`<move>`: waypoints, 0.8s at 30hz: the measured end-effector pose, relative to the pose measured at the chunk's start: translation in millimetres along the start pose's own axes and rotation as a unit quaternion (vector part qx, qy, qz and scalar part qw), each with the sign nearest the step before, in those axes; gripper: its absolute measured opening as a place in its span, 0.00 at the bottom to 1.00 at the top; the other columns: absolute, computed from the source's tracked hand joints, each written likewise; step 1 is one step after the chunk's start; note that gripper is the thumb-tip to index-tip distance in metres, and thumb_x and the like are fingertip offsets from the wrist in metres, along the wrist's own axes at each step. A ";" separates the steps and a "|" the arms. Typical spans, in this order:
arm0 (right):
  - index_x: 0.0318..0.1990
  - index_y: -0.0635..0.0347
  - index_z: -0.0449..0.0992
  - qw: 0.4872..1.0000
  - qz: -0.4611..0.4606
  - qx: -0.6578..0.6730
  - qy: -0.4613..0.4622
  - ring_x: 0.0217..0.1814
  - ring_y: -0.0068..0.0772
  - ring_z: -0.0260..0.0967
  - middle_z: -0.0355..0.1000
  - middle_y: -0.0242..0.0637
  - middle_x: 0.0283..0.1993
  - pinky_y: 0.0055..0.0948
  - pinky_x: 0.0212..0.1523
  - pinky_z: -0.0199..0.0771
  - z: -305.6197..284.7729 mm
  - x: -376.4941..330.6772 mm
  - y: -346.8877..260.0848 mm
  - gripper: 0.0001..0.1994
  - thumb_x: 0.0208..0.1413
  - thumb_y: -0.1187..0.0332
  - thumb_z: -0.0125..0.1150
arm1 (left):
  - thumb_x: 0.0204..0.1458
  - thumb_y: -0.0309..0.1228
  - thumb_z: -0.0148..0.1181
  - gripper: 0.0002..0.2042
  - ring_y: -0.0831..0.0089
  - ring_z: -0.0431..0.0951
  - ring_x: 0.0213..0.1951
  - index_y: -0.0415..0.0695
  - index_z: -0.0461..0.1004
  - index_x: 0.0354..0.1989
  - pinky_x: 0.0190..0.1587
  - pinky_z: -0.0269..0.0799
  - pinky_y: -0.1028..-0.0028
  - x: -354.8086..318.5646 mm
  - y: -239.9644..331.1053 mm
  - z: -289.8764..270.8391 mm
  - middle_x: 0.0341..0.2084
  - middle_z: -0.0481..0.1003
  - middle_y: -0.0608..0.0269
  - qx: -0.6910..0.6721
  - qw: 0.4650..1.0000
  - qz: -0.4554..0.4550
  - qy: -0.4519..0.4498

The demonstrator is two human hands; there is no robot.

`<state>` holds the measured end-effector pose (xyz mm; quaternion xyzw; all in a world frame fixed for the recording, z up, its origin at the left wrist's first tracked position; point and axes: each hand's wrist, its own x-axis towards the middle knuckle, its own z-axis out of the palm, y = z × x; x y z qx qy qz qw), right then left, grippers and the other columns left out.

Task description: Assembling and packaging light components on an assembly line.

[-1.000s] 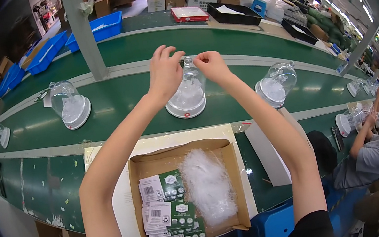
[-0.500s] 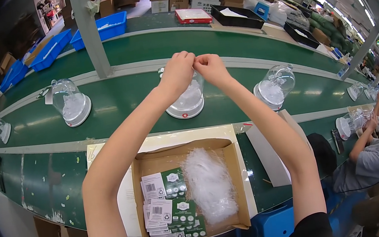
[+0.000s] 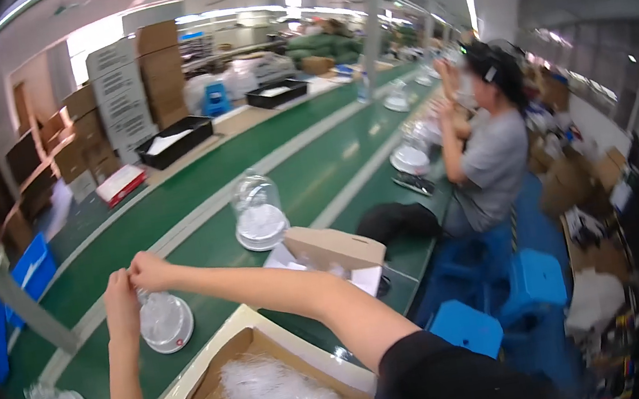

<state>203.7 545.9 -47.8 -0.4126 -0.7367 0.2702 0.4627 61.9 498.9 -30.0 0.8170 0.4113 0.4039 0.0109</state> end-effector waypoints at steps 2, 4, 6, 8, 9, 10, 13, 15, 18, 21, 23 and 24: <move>0.18 0.67 0.77 1.000 0.017 -0.010 0.001 0.21 0.40 0.72 0.71 0.52 0.18 0.39 0.25 0.70 2.0 4.4 -15.8 0.09 0.42 0.70 0.57 | 0.52 0.20 0.49 0.05 0.45 0.72 0.37 0.36 0.69 0.37 0.37 0.68 0.57 1.8 3.0 -12.1 0.34 0.71 0.47 0.011 1.000 0.000 -0.005; 0.16 0.68 0.76 1.000 0.016 -0.008 0.011 0.20 0.40 0.71 0.70 0.52 0.17 0.38 0.24 0.70 -1.6 4.6 -13.9 0.10 0.42 0.69 0.58 | 0.53 0.20 0.49 0.05 0.45 0.72 0.37 0.36 0.67 0.37 0.37 0.68 0.57 7.0 8.2 -11.0 0.34 0.70 0.47 0.015 1.000 -0.010 -0.025; 0.16 0.68 0.75 0.999 0.033 0.003 0.007 0.20 0.39 0.71 0.70 0.52 0.16 0.39 0.24 0.70 -1.9 7.1 -13.1 0.11 0.42 0.69 0.58 | 0.53 0.20 0.49 0.05 0.45 0.72 0.37 0.36 0.67 0.37 0.37 0.68 0.57 10.5 9.7 -15.7 0.34 0.70 0.47 0.019 0.999 -0.004 -0.036; 0.16 0.67 0.75 0.998 0.056 0.019 -0.025 0.20 0.37 0.71 0.70 0.49 0.16 0.39 0.24 0.70 -3.0 10.8 -12.0 0.12 0.43 0.67 0.58 | 0.53 0.19 0.48 0.04 0.45 0.72 0.37 0.36 0.66 0.37 0.37 0.68 0.56 11.8 7.3 -15.9 0.34 0.70 0.46 0.024 0.999 -0.006 -0.046; 0.16 0.67 0.75 0.998 0.056 0.019 -0.021 0.20 0.37 0.71 0.70 0.49 0.16 0.39 0.24 0.70 -3.6 12.2 -11.5 0.12 0.43 0.67 0.58 | 0.53 0.19 0.48 0.04 0.45 0.72 0.37 0.36 0.66 0.37 0.37 0.68 0.56 11.3 5.8 -16.3 0.34 0.70 0.46 0.024 0.999 -0.002 -0.047; 0.15 0.66 0.74 0.996 0.068 0.015 -0.047 0.19 0.36 0.69 0.69 0.46 0.15 0.38 0.24 0.68 -3.2 14.6 -12.4 0.12 0.43 0.67 0.57 | 0.53 0.19 0.48 0.04 0.44 0.72 0.37 0.36 0.66 0.37 0.37 0.68 0.56 10.6 4.6 -17.7 0.34 0.70 0.46 0.027 0.999 -0.001 -0.042; 0.15 0.64 0.72 0.995 0.063 0.016 -0.076 0.18 0.33 0.66 0.68 0.42 0.14 0.38 0.21 0.64 1.4 19.5 -11.6 0.11 0.43 0.67 0.56 | 0.53 0.18 0.47 0.05 0.44 0.72 0.37 0.35 0.66 0.37 0.37 0.68 0.56 7.2 -0.9 -23.1 0.35 0.70 0.46 0.041 0.999 0.013 -0.030; 0.16 0.65 0.73 0.993 0.065 0.070 -0.073 0.18 0.34 0.66 0.68 0.43 0.14 0.38 0.22 0.65 5.4 18.4 -8.2 0.11 0.44 0.67 0.56 | 0.53 0.18 0.47 0.05 0.43 0.72 0.37 0.35 0.66 0.37 0.37 0.68 0.56 6.1 -5.7 -23.2 0.35 0.70 0.45 0.047 0.998 0.028 -0.021; 0.17 0.65 0.73 0.998 0.035 0.055 0.018 0.20 0.41 0.70 0.70 0.45 0.16 0.41 0.24 0.67 20.0 8.0 -10.4 0.10 0.43 0.69 0.56 | 0.53 0.18 0.47 0.04 0.45 0.72 0.37 0.35 0.66 0.37 0.38 0.68 0.57 1.7 -10.7 -25.6 0.34 0.69 0.46 0.056 0.998 0.012 -0.033; 0.18 0.64 0.74 0.990 0.024 0.000 0.138 0.25 0.48 0.72 0.72 0.47 0.19 0.44 0.27 0.70 6.5 -9.8 -2.1 0.08 0.43 0.70 0.57 | 0.53 0.18 0.47 0.02 0.47 0.71 0.35 0.34 0.66 0.34 0.38 0.67 0.57 6.7 10.4 -2.9 0.31 0.68 0.47 0.007 0.996 0.085 0.040; 0.19 0.64 0.75 0.994 0.018 -0.083 0.070 0.27 0.51 0.73 0.74 0.49 0.21 0.46 0.30 0.71 1.3 -29.5 -16.4 0.06 0.42 0.71 0.56 | 0.54 0.18 0.48 0.01 0.48 0.71 0.34 0.33 0.66 0.33 0.38 0.67 0.59 6.4 -7.5 -4.3 0.32 0.67 0.47 -0.017 0.998 0.064 0.023; 0.19 0.64 0.75 0.992 -0.028 -0.101 0.063 0.27 0.51 0.73 0.73 0.50 0.21 0.45 0.30 0.72 -0.7 -46.2 -20.0 0.06 0.42 0.72 0.56 | 0.54 0.18 0.48 0.03 0.46 0.72 0.38 0.34 0.66 0.36 0.40 0.68 0.58 11.7 -9.7 -5.0 0.38 0.68 0.46 -0.011 0.999 0.015 -0.027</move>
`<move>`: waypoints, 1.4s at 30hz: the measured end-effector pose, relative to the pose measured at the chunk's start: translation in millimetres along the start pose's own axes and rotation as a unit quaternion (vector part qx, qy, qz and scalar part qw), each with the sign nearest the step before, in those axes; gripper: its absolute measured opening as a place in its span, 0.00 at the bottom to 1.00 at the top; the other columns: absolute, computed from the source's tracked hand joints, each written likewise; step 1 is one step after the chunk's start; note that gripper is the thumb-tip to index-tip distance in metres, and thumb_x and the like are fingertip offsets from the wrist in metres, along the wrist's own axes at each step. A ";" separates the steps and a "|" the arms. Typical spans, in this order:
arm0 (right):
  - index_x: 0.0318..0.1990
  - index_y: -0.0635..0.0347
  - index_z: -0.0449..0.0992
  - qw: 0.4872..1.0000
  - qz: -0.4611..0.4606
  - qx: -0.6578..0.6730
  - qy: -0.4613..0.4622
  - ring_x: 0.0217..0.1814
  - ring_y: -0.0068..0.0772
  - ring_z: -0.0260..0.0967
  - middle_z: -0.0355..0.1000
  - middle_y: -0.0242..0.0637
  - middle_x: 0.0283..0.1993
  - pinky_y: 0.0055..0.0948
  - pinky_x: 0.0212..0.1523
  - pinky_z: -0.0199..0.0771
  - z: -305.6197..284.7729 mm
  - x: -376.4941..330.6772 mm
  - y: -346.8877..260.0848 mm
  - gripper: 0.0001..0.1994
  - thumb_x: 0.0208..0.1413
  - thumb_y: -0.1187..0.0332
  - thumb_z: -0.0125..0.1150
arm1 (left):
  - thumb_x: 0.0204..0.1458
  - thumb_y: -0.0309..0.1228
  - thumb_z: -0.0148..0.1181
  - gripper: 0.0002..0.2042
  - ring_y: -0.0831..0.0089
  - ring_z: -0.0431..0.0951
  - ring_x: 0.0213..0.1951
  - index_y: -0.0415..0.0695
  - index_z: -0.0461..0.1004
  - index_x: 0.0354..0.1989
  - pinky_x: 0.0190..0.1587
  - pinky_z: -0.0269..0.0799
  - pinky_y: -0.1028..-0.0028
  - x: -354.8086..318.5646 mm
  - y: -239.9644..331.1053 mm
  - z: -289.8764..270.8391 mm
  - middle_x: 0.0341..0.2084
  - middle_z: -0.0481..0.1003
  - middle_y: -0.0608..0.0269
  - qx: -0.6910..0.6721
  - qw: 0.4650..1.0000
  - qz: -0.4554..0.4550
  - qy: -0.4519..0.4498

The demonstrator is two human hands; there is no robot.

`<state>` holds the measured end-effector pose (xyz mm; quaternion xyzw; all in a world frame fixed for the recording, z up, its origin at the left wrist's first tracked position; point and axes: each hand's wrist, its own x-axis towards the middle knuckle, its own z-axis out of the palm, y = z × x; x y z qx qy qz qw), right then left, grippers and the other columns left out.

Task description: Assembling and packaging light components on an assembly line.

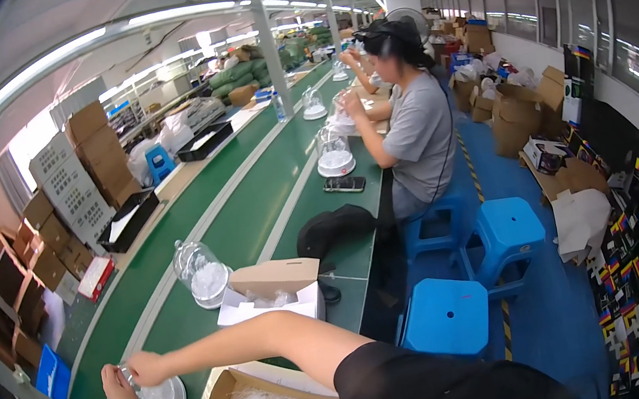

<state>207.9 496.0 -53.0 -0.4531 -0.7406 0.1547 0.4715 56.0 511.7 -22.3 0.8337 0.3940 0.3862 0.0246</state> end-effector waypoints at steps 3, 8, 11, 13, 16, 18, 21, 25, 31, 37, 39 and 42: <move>0.20 0.65 0.75 0.958 -0.013 0.111 -0.262 0.27 0.52 0.73 0.73 0.51 0.22 0.45 0.29 0.72 -14.8 -45.6 -94.1 0.05 0.40 0.72 0.56 | 0.55 0.20 0.49 0.07 0.45 0.73 0.42 0.34 0.69 0.40 0.45 0.70 0.62 -46.9 -37.9 -48.5 0.46 0.70 0.44 0.052 0.994 -0.096 -0.023; 0.23 0.63 0.76 0.944 -0.225 -0.014 -0.239 0.33 0.54 0.72 0.72 0.50 0.28 0.47 0.32 0.73 -63.6 -159.2 -65.9 0.07 0.40 0.68 0.60 | 0.54 0.22 0.56 0.12 0.65 0.74 0.38 0.35 0.71 0.47 0.45 0.70 0.73 -80.3 99.1 -33.4 0.39 0.75 0.55 0.178 0.954 0.155 0.184; 0.27 0.62 0.74 0.953 -0.178 -0.063 -0.237 0.44 0.50 0.68 0.68 0.47 0.37 0.44 0.45 0.70 -99.0 -226.5 -68.1 0.07 0.41 0.68 0.61 | 0.55 0.28 0.60 0.22 0.69 0.75 0.39 0.36 0.66 0.58 0.44 0.71 0.75 -164.1 155.3 -47.8 0.40 0.75 0.55 0.058 0.983 0.147 0.089; 0.28 0.62 0.73 0.958 -0.156 -0.065 -0.230 0.46 0.50 0.67 0.67 0.48 0.39 0.43 0.47 0.69 -114.9 -260.8 -60.4 0.08 0.41 0.68 0.61 | 0.54 0.31 0.62 0.33 0.53 0.62 0.64 0.42 0.55 0.67 0.67 0.54 0.61 -256.9 122.8 -32.9 0.63 0.60 0.44 -0.060 0.976 0.040 -0.204; 0.30 0.64 0.73 0.965 -0.107 -0.148 -0.189 0.47 0.49 0.65 0.66 0.47 0.40 0.43 0.49 0.66 -114.5 -292.5 -47.2 0.08 0.41 0.71 0.61 | 0.52 0.27 0.59 0.31 0.55 0.62 0.63 0.38 0.57 0.65 0.65 0.57 0.64 -311.3 127.2 -13.1 0.65 0.57 0.45 0.128 0.940 0.039 -0.315; 0.31 0.65 0.73 0.972 -0.108 -0.139 -0.154 0.48 0.48 0.65 0.66 0.46 0.41 0.42 0.51 0.64 -102.2 -299.2 -49.3 0.09 0.41 0.72 0.61 | 0.52 0.27 0.59 0.31 0.55 0.62 0.63 0.38 0.57 0.65 0.64 0.57 0.64 -313.9 134.4 -14.0 0.65 0.57 0.45 0.114 0.943 0.030 -0.312; 0.33 0.64 0.73 0.981 -0.100 -0.128 -0.102 0.51 0.47 0.64 0.66 0.45 0.43 0.40 0.56 0.62 -88.6 -298.8 -50.5 0.09 0.42 0.72 0.61 | 0.52 0.27 0.59 0.31 0.55 0.63 0.63 0.38 0.57 0.65 0.64 0.58 0.64 -248.8 210.8 -36.5 0.65 0.58 0.45 0.101 0.946 0.025 -0.306; 0.36 0.64 0.71 0.985 -0.111 -0.123 -0.054 0.52 0.45 0.63 0.65 0.44 0.43 0.39 0.57 0.60 -84.8 -298.1 -50.7 0.10 0.43 0.74 0.59 | 0.52 0.27 0.59 0.30 0.55 0.63 0.63 0.38 0.57 0.65 0.64 0.58 0.64 -285.1 155.4 -26.3 0.64 0.58 0.45 0.083 0.954 0.033 -0.288; 0.31 0.68 0.74 0.962 -0.104 -0.253 0.006 0.55 0.46 0.63 0.66 0.47 0.45 0.38 0.60 0.60 -78.9 -303.6 -37.3 0.07 0.46 0.73 0.54 | 0.52 0.27 0.58 0.30 0.56 0.63 0.63 0.38 0.58 0.65 0.64 0.59 0.64 -284.2 162.0 -34.9 0.64 0.59 0.45 0.057 0.960 0.006 -0.274; 0.29 0.72 0.75 0.972 -0.020 -0.215 -0.089 0.62 0.50 0.61 0.66 0.54 0.56 0.40 0.64 0.59 -85.1 -297.5 -46.1 0.09 0.49 0.73 0.51 | 0.52 0.27 0.58 0.30 0.56 0.64 0.62 0.39 0.58 0.65 0.63 0.59 0.65 -295.7 164.2 -42.4 0.64 0.59 0.45 0.020 0.966 -0.053 -0.253; 0.30 0.72 0.75 0.971 -0.014 -0.215 -0.100 0.64 0.51 0.59 0.65 0.55 0.57 0.40 0.65 0.58 -86.8 -294.9 -48.7 0.09 0.49 0.73 0.51 | 0.52 0.28 0.58 0.29 0.57 0.64 0.62 0.39 0.58 0.64 0.63 0.59 0.65 -299.7 162.9 -42.5 0.64 0.60 0.45 0.006 0.967 -0.075 -0.244; 0.33 0.73 0.75 0.969 -0.018 -0.235 -0.075 0.67 0.52 0.56 0.63 0.56 0.60 0.40 0.66 0.56 -88.3 -297.9 -51.1 0.10 0.49 0.73 0.51 | 0.53 0.28 0.58 0.29 0.57 0.64 0.62 0.39 0.58 0.64 0.63 0.60 0.65 -306.1 162.0 -39.2 0.63 0.60 0.45 -0.021 0.966 -0.107 -0.233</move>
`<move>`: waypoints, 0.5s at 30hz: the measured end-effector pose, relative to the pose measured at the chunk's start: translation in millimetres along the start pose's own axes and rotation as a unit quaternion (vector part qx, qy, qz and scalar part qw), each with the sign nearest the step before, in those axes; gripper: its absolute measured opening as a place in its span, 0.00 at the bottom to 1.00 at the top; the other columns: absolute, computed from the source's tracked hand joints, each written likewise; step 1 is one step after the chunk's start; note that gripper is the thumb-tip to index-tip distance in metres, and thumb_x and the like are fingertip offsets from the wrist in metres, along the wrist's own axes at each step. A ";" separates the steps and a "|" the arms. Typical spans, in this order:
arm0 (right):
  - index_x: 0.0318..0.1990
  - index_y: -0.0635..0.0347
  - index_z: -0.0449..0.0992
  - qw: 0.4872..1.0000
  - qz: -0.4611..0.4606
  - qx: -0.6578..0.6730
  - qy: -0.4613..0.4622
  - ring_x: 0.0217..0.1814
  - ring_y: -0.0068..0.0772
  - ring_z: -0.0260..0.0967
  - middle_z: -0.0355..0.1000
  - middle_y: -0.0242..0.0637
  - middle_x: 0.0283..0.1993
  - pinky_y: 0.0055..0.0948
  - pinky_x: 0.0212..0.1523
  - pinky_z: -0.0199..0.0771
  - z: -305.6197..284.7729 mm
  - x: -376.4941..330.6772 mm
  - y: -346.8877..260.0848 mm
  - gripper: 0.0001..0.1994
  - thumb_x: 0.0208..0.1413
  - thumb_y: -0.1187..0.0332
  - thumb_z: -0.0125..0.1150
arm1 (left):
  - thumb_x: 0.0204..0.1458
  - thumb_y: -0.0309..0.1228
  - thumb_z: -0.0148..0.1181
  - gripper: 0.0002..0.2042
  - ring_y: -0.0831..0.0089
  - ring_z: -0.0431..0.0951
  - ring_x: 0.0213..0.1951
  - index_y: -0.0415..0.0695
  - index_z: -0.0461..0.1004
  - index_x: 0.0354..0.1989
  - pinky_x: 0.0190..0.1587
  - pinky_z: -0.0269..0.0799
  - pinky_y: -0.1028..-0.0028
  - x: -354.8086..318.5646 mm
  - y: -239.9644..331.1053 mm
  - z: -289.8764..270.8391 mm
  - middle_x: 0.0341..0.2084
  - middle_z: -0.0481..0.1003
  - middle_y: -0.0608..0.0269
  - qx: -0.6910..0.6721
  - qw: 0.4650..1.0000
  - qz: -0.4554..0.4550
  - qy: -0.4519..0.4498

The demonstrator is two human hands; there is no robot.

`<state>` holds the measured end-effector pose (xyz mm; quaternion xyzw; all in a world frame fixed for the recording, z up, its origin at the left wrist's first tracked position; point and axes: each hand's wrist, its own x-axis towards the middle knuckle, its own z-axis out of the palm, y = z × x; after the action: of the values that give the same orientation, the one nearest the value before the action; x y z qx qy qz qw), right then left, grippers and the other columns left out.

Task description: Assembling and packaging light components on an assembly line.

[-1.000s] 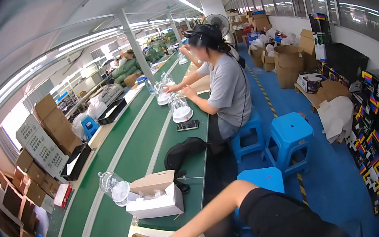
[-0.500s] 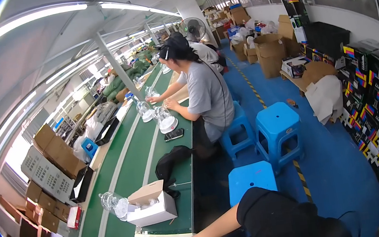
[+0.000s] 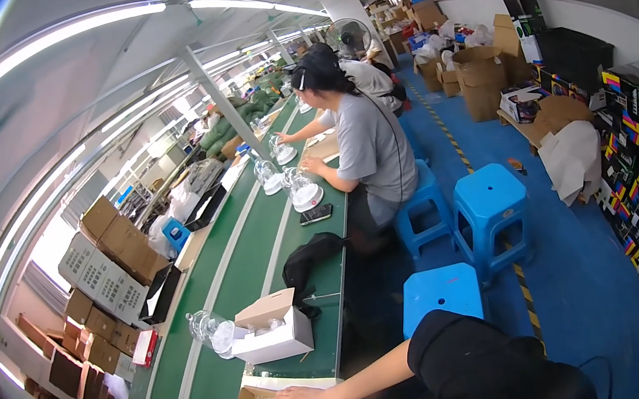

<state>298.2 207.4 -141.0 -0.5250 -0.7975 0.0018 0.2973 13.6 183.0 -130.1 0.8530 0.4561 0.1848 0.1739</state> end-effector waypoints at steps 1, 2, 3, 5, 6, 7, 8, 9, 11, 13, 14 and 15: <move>0.34 0.74 0.75 0.999 -0.001 -0.020 0.038 0.68 0.52 0.55 0.62 0.56 0.61 0.39 0.67 0.55 -0.1 -0.7 -0.4 0.11 0.49 0.74 0.51 | 0.53 0.28 0.58 0.29 0.57 0.64 0.62 0.39 0.58 0.64 0.63 0.60 0.65 -0.9 -0.5 2.6 0.63 0.60 0.46 -0.012 1.000 -0.007 0.002; 0.34 0.74 0.75 0.999 -0.003 -0.020 0.035 0.68 0.52 0.55 0.62 0.56 0.61 0.39 0.67 0.55 -1.4 -0.6 -1.9 0.11 0.49 0.74 0.51 | 0.53 0.28 0.58 0.29 0.57 0.64 0.62 0.39 0.58 0.64 0.63 0.60 0.65 -1.7 -0.4 5.7 0.63 0.60 0.46 -0.025 1.000 -0.015 0.004; 0.35 0.75 0.75 0.998 0.022 -0.041 0.031 0.69 0.53 0.54 0.62 0.56 0.61 0.40 0.68 0.55 -2.4 -0.4 -4.1 0.11 0.49 0.74 0.51 | 0.53 0.28 0.58 0.29 0.57 0.64 0.62 0.39 0.58 0.64 0.63 0.60 0.65 -2.3 -0.2 9.0 0.63 0.60 0.46 -0.038 0.999 -0.022 0.005; 0.36 0.76 0.75 0.997 0.048 -0.062 0.024 0.70 0.54 0.53 0.61 0.57 0.62 0.40 0.68 0.54 -1.3 -0.8 -3.7 0.11 0.49 0.74 0.51 | 0.53 0.28 0.58 0.29 0.57 0.64 0.62 0.39 0.59 0.64 0.62 0.60 0.65 -3.1 0.4 15.2 0.63 0.60 0.46 -0.064 0.997 -0.034 0.006; 0.35 0.76 0.74 0.997 0.074 -0.028 0.023 0.69 0.54 0.54 0.61 0.57 0.62 0.40 0.68 0.55 0.7 -0.3 -0.7 0.11 0.50 0.74 0.50 | 0.53 0.28 0.58 0.29 0.57 0.64 0.62 0.39 0.59 0.64 0.62 0.60 0.65 -3.2 0.8 18.0 0.63 0.60 0.46 -0.077 0.996 -0.039 0.005; 0.35 0.77 0.74 0.995 0.100 0.007 0.023 0.68 0.54 0.55 0.61 0.57 0.62 0.41 0.67 0.56 3.0 -1.0 1.5 0.11 0.50 0.74 0.50 | 0.53 0.28 0.58 0.29 0.57 0.64 0.62 0.39 0.59 0.64 0.62 0.60 0.65 -3.4 1.2 20.9 0.63 0.61 0.46 -0.089 0.995 -0.044 0.004; 0.35 0.77 0.74 0.995 0.097 0.008 0.018 0.68 0.54 0.55 0.61 0.57 0.62 0.41 0.67 0.56 -1.3 0.1 -1.6 0.11 0.50 0.74 0.50 | 0.53 0.28 0.58 0.29 0.58 0.64 0.62 0.39 0.59 0.64 0.62 0.60 0.65 -4.7 -1.0 23.1 0.63 0.61 0.46 -0.101 0.993 -0.054 0.007; 0.36 0.77 0.74 0.997 0.082 -0.007 -0.003 0.67 0.53 0.56 0.61 0.58 0.62 0.40 0.66 0.58 -11.7 0.2 -6.3 0.12 0.50 0.74 0.50 | 0.53 0.28 0.58 0.29 0.58 0.64 0.62 0.39 0.59 0.64 0.62 0.61 0.65 -7.5 -3.1 25.7 0.63 0.61 0.46 -0.114 0.991 -0.065 0.010; 0.37 0.77 0.74 0.997 0.068 -0.021 -0.028 0.67 0.52 0.57 0.61 0.58 0.62 0.40 0.65 0.59 -15.1 -0.4 -8.8 0.12 0.50 0.75 0.50 | 0.53 0.28 0.57 0.29 0.58 0.65 0.61 0.39 0.59 0.64 0.62 0.61 0.65 -12.5 -3.9 32.4 0.63 0.61 0.46 -0.139 0.987 -0.084 0.010; 0.39 0.76 0.73 0.996 0.074 -0.029 0.027 0.63 0.50 0.61 0.63 0.57 0.59 0.38 0.63 0.62 -10.8 -2.4 -3.2 0.13 0.49 0.75 0.50 | 0.53 0.28 0.57 0.28 0.58 0.65 0.61 0.39 0.59 0.64 0.62 0.61 0.65 -16.9 -1.2 40.7 0.63 0.61 0.46 -0.165 0.981 -0.099 0.006; 0.39 0.76 0.73 0.997 0.075 -0.028 0.023 0.63 0.50 0.61 0.63 0.57 0.59 0.38 0.63 0.62 -9.2 -4.2 -2.6 0.13 0.49 0.75 0.50 | 0.53 0.28 0.57 0.28 0.58 0.65 0.61 0.39 0.59 0.64 0.62 0.61 0.65 -18.6 -0.5 43.7 0.63 0.61 0.46 -0.177 0.978 -0.107 0.006; 0.38 0.74 0.73 0.995 0.059 -0.007 0.078 0.61 0.50 0.62 0.65 0.55 0.56 0.38 0.60 0.64 -7.8 -6.0 -1.9 0.11 0.49 0.75 0.51 | 0.53 0.28 0.57 0.28 0.58 0.65 0.61 0.39 0.59 0.64 0.62 0.61 0.65 -20.0 0.4 46.7 0.63 0.61 0.46 -0.189 0.975 -0.115 0.005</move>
<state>302.0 199.1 -136.8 -0.5718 -0.7396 -0.0273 0.3540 25.7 160.0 -173.7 0.7457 0.5086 0.2510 0.3497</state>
